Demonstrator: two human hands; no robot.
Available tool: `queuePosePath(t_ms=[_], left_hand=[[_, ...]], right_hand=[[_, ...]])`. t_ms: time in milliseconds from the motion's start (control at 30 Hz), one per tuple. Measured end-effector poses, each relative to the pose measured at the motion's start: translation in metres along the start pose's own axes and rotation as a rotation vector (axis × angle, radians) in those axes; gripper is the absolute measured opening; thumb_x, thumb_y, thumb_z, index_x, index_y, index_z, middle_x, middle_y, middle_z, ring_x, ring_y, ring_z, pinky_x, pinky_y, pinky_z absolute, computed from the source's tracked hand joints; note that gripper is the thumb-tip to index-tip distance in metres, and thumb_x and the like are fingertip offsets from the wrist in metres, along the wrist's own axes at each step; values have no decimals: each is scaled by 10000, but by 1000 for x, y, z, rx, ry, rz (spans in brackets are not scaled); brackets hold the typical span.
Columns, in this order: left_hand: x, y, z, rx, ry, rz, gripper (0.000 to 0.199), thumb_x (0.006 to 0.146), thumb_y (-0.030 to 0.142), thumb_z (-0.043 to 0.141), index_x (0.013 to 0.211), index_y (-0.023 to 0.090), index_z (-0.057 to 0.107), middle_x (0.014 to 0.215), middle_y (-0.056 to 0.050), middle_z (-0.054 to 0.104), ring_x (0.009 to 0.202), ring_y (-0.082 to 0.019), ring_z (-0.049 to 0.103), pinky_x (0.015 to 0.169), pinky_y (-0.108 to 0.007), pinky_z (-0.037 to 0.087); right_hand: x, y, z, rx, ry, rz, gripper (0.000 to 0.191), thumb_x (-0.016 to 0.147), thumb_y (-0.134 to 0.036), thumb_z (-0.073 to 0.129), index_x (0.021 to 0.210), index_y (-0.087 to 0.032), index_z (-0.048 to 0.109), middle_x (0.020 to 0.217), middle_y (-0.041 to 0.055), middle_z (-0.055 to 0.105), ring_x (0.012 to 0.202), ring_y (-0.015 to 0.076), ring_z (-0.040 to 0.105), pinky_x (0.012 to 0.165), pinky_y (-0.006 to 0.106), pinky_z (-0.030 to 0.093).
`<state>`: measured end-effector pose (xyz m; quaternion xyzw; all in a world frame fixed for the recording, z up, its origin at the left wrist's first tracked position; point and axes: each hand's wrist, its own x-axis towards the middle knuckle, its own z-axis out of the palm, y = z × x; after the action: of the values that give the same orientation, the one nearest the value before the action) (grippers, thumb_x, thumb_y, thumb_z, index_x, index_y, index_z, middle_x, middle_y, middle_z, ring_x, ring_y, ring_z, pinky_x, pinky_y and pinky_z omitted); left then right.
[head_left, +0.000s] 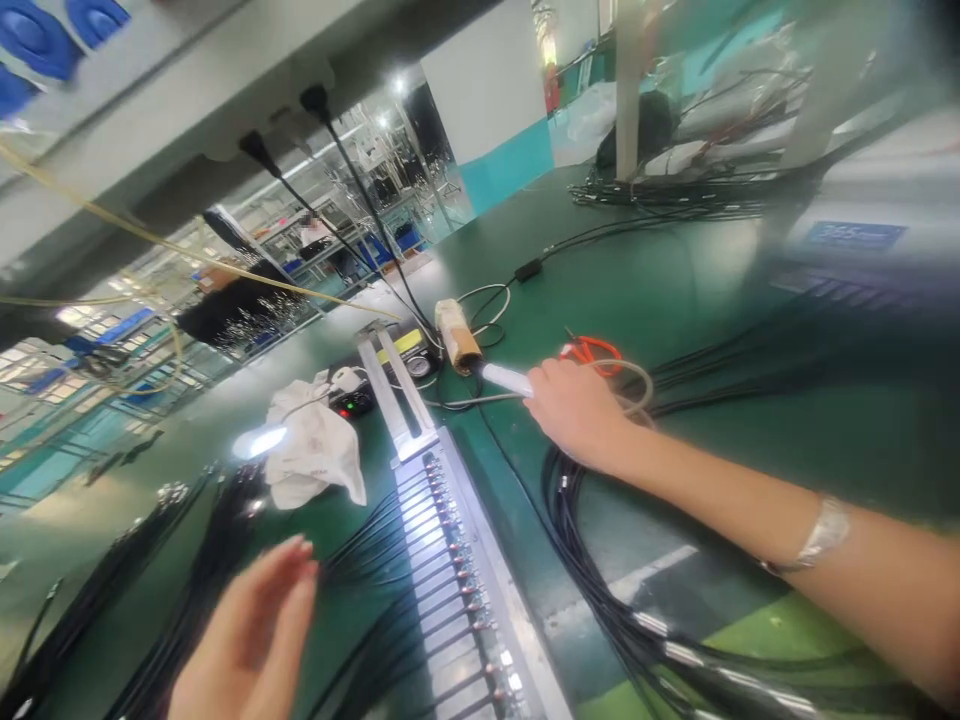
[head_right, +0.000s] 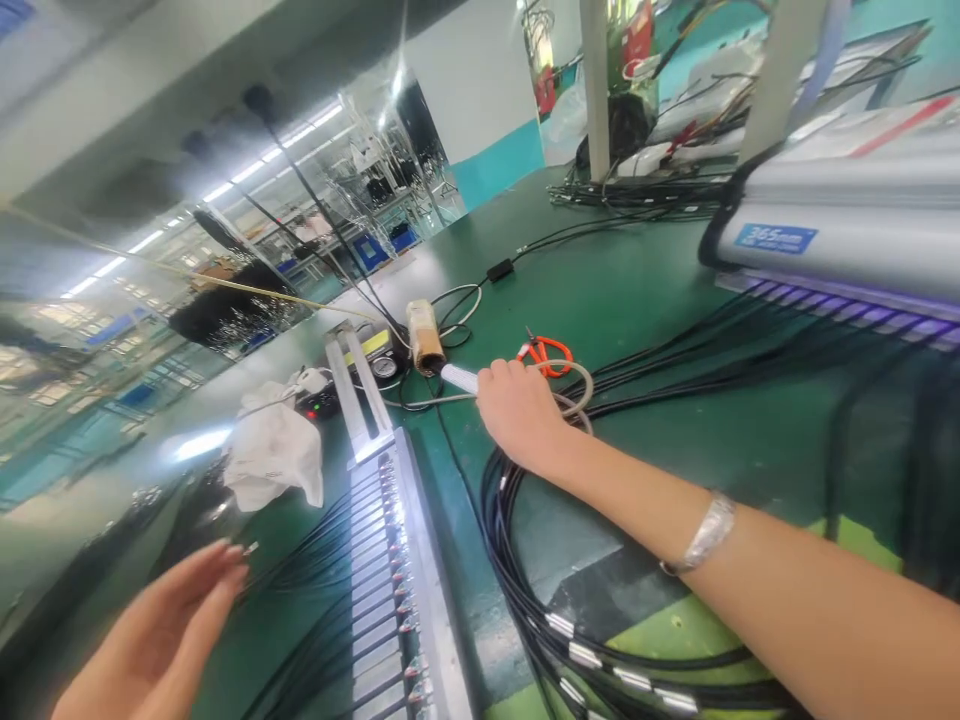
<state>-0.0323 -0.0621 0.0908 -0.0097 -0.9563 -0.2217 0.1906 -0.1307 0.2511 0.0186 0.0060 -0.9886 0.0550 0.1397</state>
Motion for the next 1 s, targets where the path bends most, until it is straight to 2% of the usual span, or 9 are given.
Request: queuePosePath(t_ms=[33,100,200,300,433,633,700,800,1000], left_hand=[[12,5,-5,-1,58,-69,363,799,504,545,1082,278,572,1034,-9,661,921,-206,646,876,-345,496],[36,16,-12,55,185,-66,461,777,508,562,1149,237,538,1064,-41,639,913,-214,640,891,-352,489],[68,28,-15,224,317,86,586,773,495,579,1263,196,459,1120,-85,602,890,-222,634,857,-346,491],[87,29,-11,354,333,294,490,844,448,516,1251,178,492,1168,-106,591,981,-245,605,885,-354,454],[88,22,-1,444,335,403,314,917,349,431,1132,197,601,1100,-78,651,1042,-236,590,828,-311,453],[70,6,10,508,352,537,298,913,310,459,1165,205,580,1091,-70,657,1004,-208,612,836,-280,454],[68,7,9,511,338,496,304,919,325,449,1167,203,575,1098,-70,655,1013,-209,609,818,-275,457],[70,18,1,508,292,341,316,914,357,452,1157,201,577,1103,-60,655,1020,-213,608,787,-273,459],[85,46,-15,463,299,160,336,865,336,462,1123,189,619,1117,-62,661,1043,-242,604,867,-343,458]], right_hand=[[0,0,1,4,4,-5,152,900,-184,483,926,-72,583,901,152,597,843,276,563,666,335,387],[0,0,3,7,11,-14,155,892,-194,506,918,-66,588,890,153,599,840,275,564,667,333,388],[0,0,3,-3,21,-16,157,887,-208,521,917,-71,591,879,140,602,818,267,569,651,324,389],[-1,0,1,-25,22,-9,168,892,-233,520,920,-84,591,886,133,604,809,263,572,633,319,388],[-2,0,-1,-41,18,1,174,903,-235,491,915,-90,586,886,134,605,807,256,572,617,309,379],[-2,1,0,-35,20,3,179,905,-245,481,909,-94,578,890,133,603,797,253,568,604,306,364],[-3,1,0,-35,22,1,185,905,-252,483,912,-93,578,898,137,602,799,253,565,610,307,363],[-3,0,0,-40,29,-1,174,903,-241,484,918,-94,577,902,133,599,819,254,559,623,304,362],[-3,1,-1,-36,38,3,174,901,-239,486,927,-95,579,906,128,599,828,255,559,625,302,365]])
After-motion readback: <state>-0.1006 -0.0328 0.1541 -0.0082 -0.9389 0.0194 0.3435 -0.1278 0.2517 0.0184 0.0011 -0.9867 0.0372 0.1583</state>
